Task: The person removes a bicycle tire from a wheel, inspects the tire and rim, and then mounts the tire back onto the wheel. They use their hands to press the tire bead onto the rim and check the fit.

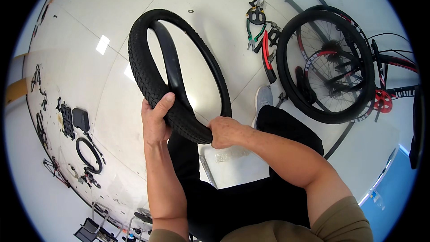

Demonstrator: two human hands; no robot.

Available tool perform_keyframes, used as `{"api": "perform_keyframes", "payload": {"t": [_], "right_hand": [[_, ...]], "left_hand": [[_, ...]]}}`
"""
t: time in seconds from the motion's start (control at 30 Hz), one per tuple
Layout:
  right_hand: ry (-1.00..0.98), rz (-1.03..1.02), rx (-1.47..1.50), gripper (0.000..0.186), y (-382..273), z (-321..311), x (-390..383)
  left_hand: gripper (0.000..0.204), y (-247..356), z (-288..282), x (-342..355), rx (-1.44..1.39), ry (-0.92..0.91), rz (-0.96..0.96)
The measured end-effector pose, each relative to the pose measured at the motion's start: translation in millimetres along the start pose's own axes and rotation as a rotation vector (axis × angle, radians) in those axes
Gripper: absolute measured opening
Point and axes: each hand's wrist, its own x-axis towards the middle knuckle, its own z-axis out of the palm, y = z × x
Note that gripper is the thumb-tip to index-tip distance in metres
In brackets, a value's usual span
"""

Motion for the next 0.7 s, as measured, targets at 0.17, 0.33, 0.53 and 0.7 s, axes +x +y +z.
{"api": "perform_keyframes", "payload": {"t": [0.17, 0.33, 0.53, 0.7], "right_hand": [[0.025, -0.011, -0.067, 0.020, 8, 9, 10], [0.009, -0.056, -0.038, 0.020, 8, 6, 6], [-0.058, -0.042, -0.116, 0.026, 21, 23, 13], [-0.028, -0.009, -0.054, 0.028, 21, 22, 12]], "left_hand": [[0.038, 0, 6, -4, -0.032, 0.021, 0.011], [0.058, -8, -4, 2, -0.266, 0.096, -0.035], [0.066, 5, -14, 10, -0.237, -0.151, -0.050], [0.060, 8, -7, 8, -0.401, -0.155, -0.090]]}}
